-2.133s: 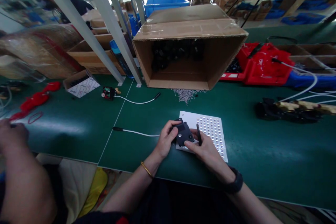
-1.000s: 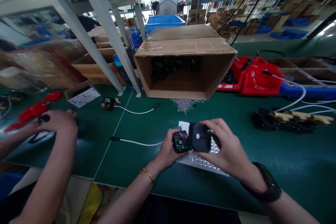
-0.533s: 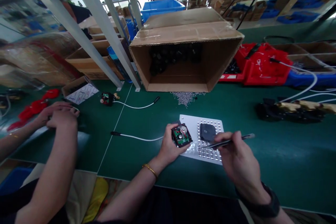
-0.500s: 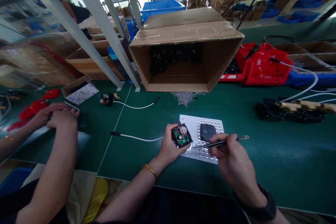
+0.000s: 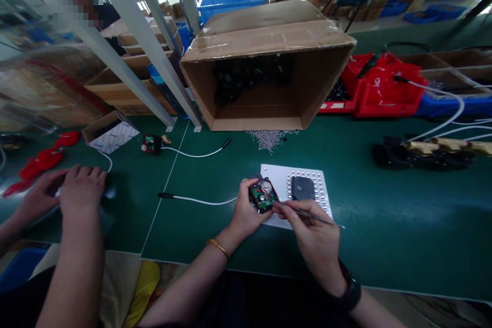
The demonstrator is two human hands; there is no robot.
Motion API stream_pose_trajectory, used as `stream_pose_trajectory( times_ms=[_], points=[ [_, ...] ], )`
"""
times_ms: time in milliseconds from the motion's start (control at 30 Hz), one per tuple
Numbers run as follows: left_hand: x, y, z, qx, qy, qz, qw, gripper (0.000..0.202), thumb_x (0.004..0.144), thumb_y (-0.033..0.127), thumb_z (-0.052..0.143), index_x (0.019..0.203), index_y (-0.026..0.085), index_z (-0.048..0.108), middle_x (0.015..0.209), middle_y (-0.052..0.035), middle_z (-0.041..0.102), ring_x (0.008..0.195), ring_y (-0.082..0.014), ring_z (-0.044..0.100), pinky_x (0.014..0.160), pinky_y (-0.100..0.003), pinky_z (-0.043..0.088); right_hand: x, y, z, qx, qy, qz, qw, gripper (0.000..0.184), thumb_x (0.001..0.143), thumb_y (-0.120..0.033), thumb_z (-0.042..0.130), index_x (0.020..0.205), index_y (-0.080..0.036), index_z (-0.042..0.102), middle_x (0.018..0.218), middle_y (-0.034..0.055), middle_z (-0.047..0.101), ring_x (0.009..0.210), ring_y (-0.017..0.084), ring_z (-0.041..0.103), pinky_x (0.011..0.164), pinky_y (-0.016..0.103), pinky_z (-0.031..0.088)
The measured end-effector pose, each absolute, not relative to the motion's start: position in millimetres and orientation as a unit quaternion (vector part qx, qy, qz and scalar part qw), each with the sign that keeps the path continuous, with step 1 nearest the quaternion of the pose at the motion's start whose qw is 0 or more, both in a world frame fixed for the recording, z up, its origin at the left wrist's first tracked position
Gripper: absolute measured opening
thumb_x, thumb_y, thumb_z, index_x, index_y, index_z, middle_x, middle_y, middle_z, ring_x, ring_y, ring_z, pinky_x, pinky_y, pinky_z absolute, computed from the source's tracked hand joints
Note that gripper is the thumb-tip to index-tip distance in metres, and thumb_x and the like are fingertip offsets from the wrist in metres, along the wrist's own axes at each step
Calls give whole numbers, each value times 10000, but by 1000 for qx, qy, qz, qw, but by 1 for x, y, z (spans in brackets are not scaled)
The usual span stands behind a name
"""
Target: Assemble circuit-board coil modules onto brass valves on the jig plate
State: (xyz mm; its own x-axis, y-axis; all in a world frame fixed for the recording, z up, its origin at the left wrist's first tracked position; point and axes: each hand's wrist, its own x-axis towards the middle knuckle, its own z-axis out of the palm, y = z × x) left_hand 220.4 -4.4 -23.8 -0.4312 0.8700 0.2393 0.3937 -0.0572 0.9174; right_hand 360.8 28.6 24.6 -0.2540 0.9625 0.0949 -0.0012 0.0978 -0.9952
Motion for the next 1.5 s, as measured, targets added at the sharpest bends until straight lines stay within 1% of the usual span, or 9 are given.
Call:
stream_pose_trajectory(
  times_ms=[233,433,533,767,967,1100,1333,1500],
  points=[
    [220,-4,-28,477,644,551,233,685,559,223,759,1134,193,388,1148,-87,444,1135,-253,450,958,-395,375,361,28,22,-411,-613,507,445,92,777,-263,672,821,-188,641,759,49,681,656,185,657,618,308,562],
    [221,-5,-33,482,652,542,220,709,561,251,761,1160,186,386,1168,-96,423,1124,-257,454,956,-404,377,360,27,24,-395,-634,488,452,18,798,-196,638,812,-196,627,740,27,663,660,162,649,610,271,547],
    [221,-6,-34,485,652,540,221,719,562,282,763,1165,183,385,1183,-103,411,1123,-261,459,954,-409,383,361,28,27,-383,-655,473,448,29,803,-171,624,808,-199,626,748,22,654,674,157,640,613,270,535],
    [221,-7,-33,490,658,534,205,715,578,340,762,1166,180,386,1151,-101,429,1149,-268,434,977,-425,369,365,39,33,-340,-701,471,414,59,812,-140,598,802,-196,614,742,15,635,685,154,615,616,276,504],
    [223,-6,-29,493,656,536,199,696,598,373,754,1152,183,378,1145,-102,428,1133,-260,451,951,-414,402,369,52,39,-308,-741,461,379,58,812,-133,599,804,-188,616,743,11,640,698,137,610,625,248,488],
    [222,-6,-28,498,652,536,200,705,593,385,760,1149,185,375,1142,-98,429,1091,-246,480,916,-398,430,371,61,41,-291,-755,469,355,50,817,-145,592,807,-185,620,749,15,641,689,138,607,611,249,484],
    [222,-7,-26,502,657,527,198,709,601,369,760,1162,185,367,1132,-93,437,1114,-248,461,934,-400,415,370,70,45,-289,-763,481,321,46,817,-199,591,788,-189,625,740,27,655,683,162,614,606,281,499],
    [221,-8,-25,494,665,521,205,714,589,352,765,1160,184,368,1127,-90,436,1129,-260,452,942,-409,406,368,73,48,-294,-761,484,317,72,801,-250,613,769,-188,632,734,36,659,666,174,619,584,283,506]
  ],
)
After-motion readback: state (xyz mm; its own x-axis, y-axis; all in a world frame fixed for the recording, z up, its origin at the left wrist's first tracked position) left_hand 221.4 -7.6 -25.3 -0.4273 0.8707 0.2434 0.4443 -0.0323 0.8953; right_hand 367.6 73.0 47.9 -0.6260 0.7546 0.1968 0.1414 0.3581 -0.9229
